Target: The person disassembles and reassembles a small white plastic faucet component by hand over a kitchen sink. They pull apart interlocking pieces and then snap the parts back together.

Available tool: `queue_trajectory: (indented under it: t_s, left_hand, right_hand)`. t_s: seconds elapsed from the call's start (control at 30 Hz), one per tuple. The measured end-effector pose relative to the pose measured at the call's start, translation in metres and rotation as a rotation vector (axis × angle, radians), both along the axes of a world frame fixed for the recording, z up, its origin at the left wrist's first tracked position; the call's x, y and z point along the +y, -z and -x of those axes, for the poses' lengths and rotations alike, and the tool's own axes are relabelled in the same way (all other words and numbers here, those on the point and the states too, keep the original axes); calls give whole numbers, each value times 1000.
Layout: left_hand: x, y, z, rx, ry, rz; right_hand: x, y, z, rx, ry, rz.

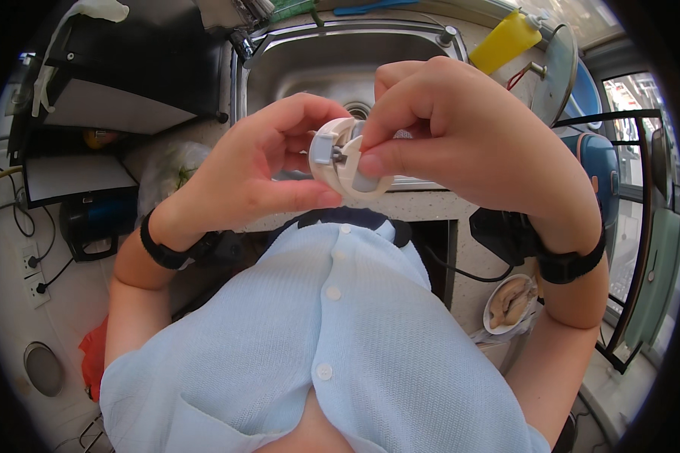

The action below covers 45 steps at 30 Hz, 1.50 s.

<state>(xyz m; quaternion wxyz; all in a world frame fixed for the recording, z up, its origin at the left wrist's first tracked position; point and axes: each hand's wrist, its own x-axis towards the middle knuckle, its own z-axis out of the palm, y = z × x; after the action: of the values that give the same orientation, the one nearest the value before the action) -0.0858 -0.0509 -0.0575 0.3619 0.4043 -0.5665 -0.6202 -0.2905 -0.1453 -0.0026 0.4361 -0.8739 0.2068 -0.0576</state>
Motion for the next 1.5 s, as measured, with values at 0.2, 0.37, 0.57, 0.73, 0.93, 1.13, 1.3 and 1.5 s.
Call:
queue_trajectory:
  t_s: [0.2,0.37,0.57,0.73,0.93,1.13,1.3,1.5]
  left_hand:
    - [0,-3,-1,11,-18,3]
    - [1,0,3,15,-50,67]
    - [0,0,2,8,-66,63]
    - [1,-1,2,-38,-78,96]
    - [3,-7,-1,-88,-55,84]
    - [3,-8,-1,-98,-39,133]
    - [4,-8,-2,-84,-31,162]
    - [4,-9,-3,92,-7,89]
  right_hand:
    - [4,-1,-1,-9,62,-8]
    - [3,2,-1,-58,51,9]
    - [6,-1,-1,-41,85,2]
    - [11,0,1,-72,120,55]
    - [17,-1,1,-148,110,174]
    - [18,-3,2,-164,85,187]
    - [26,-8,2,-107,122,265]
    - [31,-11,0,-134,164,293]
